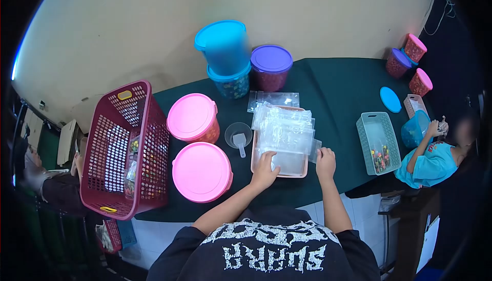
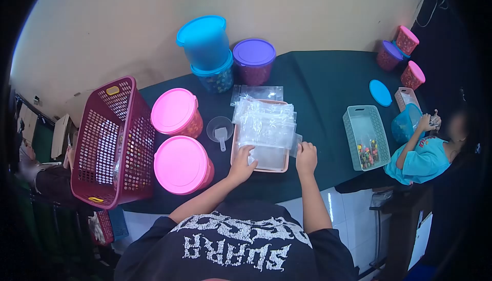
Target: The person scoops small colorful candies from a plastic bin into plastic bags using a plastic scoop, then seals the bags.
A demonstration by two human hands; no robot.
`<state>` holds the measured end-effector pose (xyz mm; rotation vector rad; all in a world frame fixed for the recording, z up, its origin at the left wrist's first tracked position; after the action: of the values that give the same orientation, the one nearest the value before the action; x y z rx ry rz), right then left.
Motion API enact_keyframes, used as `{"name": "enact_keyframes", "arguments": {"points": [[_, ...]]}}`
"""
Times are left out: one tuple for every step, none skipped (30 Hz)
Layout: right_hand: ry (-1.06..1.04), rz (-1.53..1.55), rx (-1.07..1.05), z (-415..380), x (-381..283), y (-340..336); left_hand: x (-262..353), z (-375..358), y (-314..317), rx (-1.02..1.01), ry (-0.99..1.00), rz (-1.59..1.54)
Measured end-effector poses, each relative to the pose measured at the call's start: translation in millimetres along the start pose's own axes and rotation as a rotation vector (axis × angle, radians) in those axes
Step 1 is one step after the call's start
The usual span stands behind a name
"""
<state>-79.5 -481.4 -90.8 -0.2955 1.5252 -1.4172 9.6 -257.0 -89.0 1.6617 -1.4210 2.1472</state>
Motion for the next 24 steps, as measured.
{"name": "enact_keyframes", "arguments": {"points": [[0.001, 0.002, 0.005, 0, 0, -4, -2, 1, 3, -0.048, -0.061, -0.133], [0.041, 0.171, 0.011, -1, 0, -8, -6, 3, 7, -0.050, -0.056, -0.129], [0.081, 0.342, 0.017, -3, -1, -11, -8, 5, 8, -0.059, -0.102, -0.210], [0.086, 0.344, 0.020, -5, -1, -13, -10, 6, 10, -0.069, -0.150, -0.291], [0.108, 0.548, 0.032, -7, -1, -14, -12, 8, 12, -0.074, -0.148, -0.288], [0.127, 0.752, 0.045, -9, -2, -16, -4, 10, 5, -0.140, -0.265, -0.603], [0.126, 0.755, 0.047, -14, -6, -17, 4, 10, 0, -0.204, -0.382, -0.918], [0.103, 0.921, 0.024, -22, -13, -17, 14, 8, -5, -0.243, -0.357, -1.012], [0.078, 1.085, -0.001, -30, -22, -19, 20, 6, -9, -0.242, -0.355, -1.011], [0.084, 1.151, -0.040, -38, -36, -22, 26, 3, -13, -0.200, -0.303, -1.102], [0.064, 1.173, -0.115, -47, -41, -21, 30, 0, -17, -0.156, -0.250, -1.194], [0.081, 1.222, -0.181, -56, -49, -23, 35, -3, -24, -0.151, -0.247, -1.192], [0.096, 1.271, -0.248, -64, -58, -25, 40, -6, -34, -0.097, -0.145, -1.191], [0.106, 1.254, -0.318, -69, -65, -24, 44, -9, -44, -0.041, -0.043, -1.187], [0.116, 1.234, -0.389, -74, -68, -23, 47, -14, -50, -0.030, -0.039, -1.188], [0.096, 1.264, -0.357, -78, -66, -13, 50, -18, -58, 0.052, 0.025, -1.054], [0.085, 1.264, -0.366, -81, -63, -8, 51, -23, -66, 0.133, 0.087, -0.915], [0.007, 1.206, -0.228, -83, -76, -22, 49, -29, -75, 0.104, 0.109, -0.707], [-0.072, 1.147, -0.090, -83, -86, -35, 56, -35, -88, 0.119, 0.114, -0.704], [-0.149, 1.142, -0.079, -83, -89, -42, 66, -43, -101, 0.027, 0.151, -0.403], [-0.160, 1.145, -0.088, -81, -96, -56, 76, -52, -111, -0.066, 0.179, -0.102], [-0.362, 0.955, -0.107, -78, -107, -75, 84, -58, -121, -0.044, 0.307, 0.034], [-0.557, 0.759, -0.123, -75, -118, -93, 87, -63, -126, -0.032, 0.301, 0.036], [-0.623, 0.654, -0.149, -72, -132, -109, 90, -67, -129, -0.088, 0.335, 0.108]]}}
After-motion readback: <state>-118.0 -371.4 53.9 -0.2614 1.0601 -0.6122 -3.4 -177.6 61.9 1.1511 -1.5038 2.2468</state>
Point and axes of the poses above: each hand's wrist, its own z-axis towards the middle knuckle, its own y-axis out of the palm, x = y × z, the point moved 1 cm from there along z, towards the middle knuckle, and after that the axes turned 8 degrees about -x, right-handed, at the moved point
